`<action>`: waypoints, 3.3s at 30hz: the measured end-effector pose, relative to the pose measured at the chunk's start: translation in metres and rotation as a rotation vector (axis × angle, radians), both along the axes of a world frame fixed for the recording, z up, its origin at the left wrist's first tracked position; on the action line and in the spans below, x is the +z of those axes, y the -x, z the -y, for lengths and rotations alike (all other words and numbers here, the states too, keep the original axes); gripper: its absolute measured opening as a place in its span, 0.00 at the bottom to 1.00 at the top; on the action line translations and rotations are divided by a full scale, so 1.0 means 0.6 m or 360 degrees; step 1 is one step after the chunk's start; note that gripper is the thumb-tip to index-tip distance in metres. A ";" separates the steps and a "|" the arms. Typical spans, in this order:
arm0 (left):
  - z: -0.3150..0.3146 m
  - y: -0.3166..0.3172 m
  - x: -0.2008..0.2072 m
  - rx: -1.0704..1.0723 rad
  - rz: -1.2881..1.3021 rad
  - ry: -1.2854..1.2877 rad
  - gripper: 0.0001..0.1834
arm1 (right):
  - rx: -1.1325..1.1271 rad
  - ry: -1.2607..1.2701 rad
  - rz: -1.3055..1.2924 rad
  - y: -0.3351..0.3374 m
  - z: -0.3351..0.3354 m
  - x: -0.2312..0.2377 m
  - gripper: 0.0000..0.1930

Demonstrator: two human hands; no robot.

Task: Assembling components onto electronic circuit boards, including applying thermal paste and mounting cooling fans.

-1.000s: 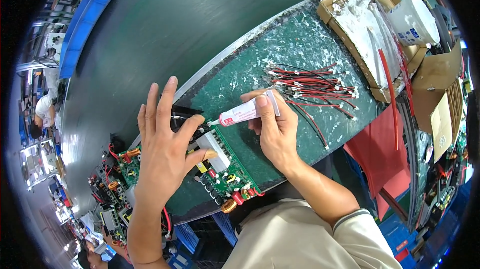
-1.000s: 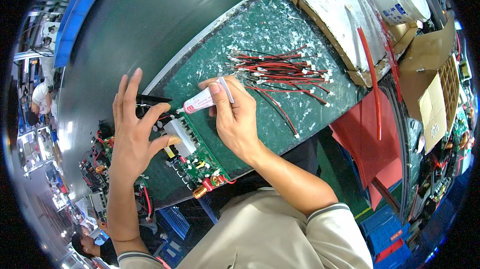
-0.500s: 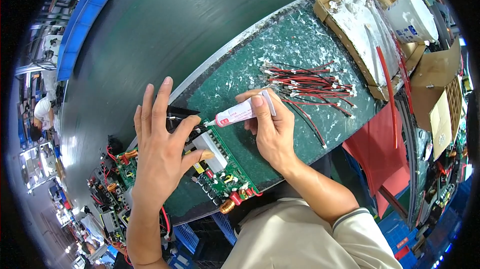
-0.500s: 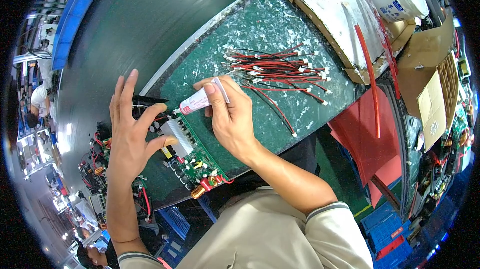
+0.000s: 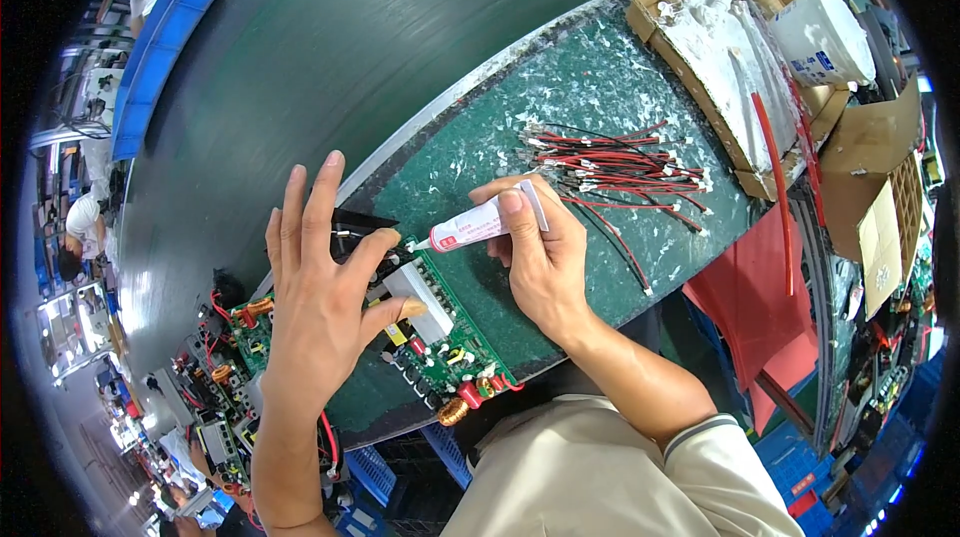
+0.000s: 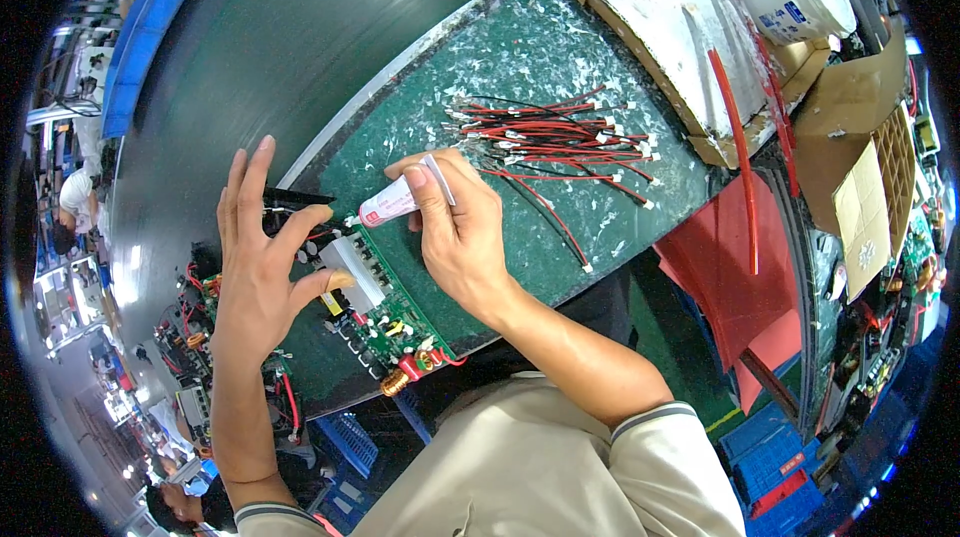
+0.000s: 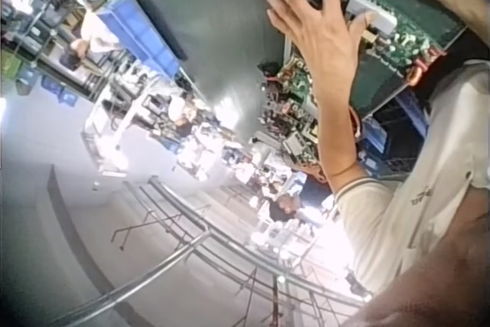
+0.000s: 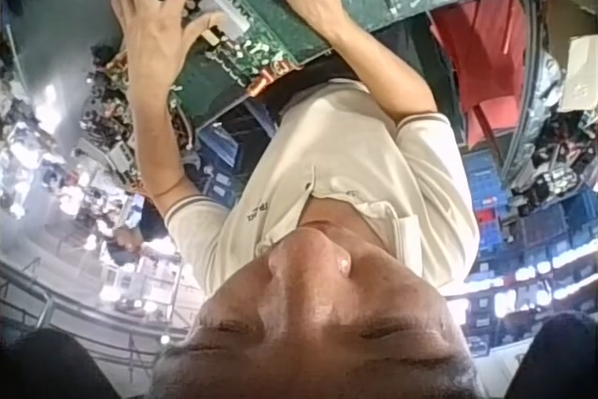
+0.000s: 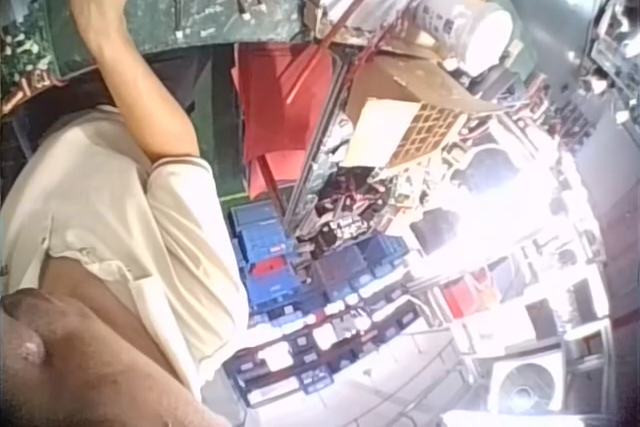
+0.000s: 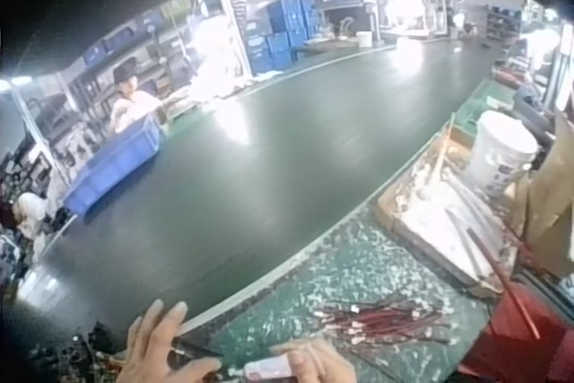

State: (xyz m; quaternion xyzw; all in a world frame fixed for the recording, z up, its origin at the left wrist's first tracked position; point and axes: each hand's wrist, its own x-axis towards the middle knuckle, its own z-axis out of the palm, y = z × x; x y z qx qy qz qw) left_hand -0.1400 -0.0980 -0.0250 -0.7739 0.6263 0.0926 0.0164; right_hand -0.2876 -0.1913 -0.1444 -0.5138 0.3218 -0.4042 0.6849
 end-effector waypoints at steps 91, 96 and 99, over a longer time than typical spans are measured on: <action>-0.112 0.009 0.057 -0.0818 0.0483 -0.0269 0.28 | -0.0079 0.0621 -0.1065 0.300 -0.085 0.150 0.23; -0.126 -0.005 0.084 -0.0138 0.0178 -0.0581 0.38 | 0.0478 0.1238 -0.1025 0.156 0.102 0.170 0.19; -0.145 -0.023 0.024 -0.0002 0.0120 -0.0607 0.42 | 0.0632 0.1214 -0.1201 0.071 0.129 0.167 0.22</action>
